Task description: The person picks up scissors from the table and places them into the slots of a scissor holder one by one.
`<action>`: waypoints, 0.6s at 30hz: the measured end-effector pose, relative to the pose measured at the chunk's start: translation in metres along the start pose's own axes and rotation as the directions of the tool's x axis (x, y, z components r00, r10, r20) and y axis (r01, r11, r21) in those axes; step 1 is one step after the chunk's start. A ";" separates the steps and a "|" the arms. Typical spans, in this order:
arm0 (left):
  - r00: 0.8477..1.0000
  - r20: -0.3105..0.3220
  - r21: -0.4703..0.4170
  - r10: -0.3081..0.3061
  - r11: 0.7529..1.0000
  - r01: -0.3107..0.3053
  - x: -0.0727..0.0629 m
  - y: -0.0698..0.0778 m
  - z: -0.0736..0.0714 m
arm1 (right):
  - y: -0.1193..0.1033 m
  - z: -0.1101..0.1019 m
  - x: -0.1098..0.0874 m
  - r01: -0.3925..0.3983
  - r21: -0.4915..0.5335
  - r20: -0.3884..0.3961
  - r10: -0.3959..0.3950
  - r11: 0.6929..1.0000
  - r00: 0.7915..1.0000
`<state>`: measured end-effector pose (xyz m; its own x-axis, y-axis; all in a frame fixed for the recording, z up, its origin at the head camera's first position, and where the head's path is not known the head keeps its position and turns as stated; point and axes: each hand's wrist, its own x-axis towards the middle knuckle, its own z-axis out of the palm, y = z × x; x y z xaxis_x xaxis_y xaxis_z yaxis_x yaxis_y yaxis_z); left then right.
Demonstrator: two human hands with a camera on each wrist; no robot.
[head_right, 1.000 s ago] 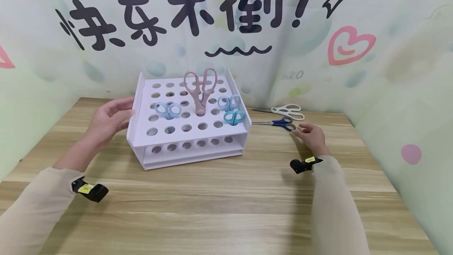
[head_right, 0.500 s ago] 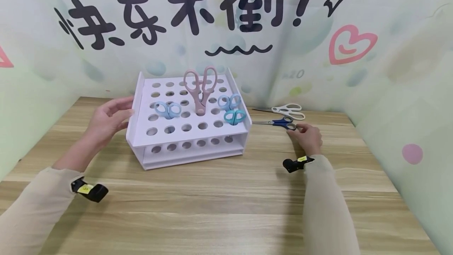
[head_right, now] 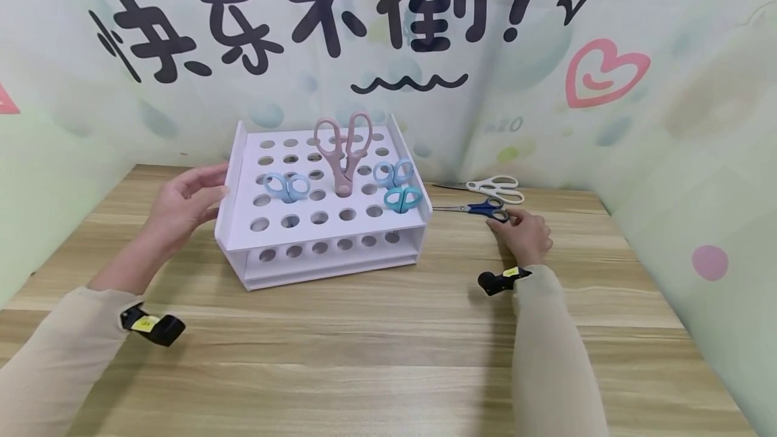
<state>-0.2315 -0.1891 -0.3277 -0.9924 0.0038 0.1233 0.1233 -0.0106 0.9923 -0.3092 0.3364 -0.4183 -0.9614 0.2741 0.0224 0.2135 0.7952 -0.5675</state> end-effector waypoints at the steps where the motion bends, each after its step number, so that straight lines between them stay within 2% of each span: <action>1: 1.000 -0.001 0.000 0.000 1.000 0.000 0.000 0.000 0.000 | 0.000 0.001 0.000 -0.003 0.002 -0.003 0.003 1.000 1.000; 13: 1.000 -0.001 0.010 -0.007 1.000 0.007 0.001 -0.001 -0.001 | -0.002 0.003 0.000 -0.047 0.056 -0.032 0.049 0.997 0.998; 18: 1.000 -0.004 0.000 -0.009 1.000 0.009 0.000 -0.001 -0.001 | -0.001 0.002 0.001 -0.034 0.111 -0.039 0.038 0.993 0.999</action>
<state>-0.2320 -0.1899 -0.3284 -0.9935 -0.0003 0.1141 0.1141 -0.0106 0.9934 -0.3104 0.3347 -0.4191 -0.9451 0.3252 0.0329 0.2252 0.7206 -0.6558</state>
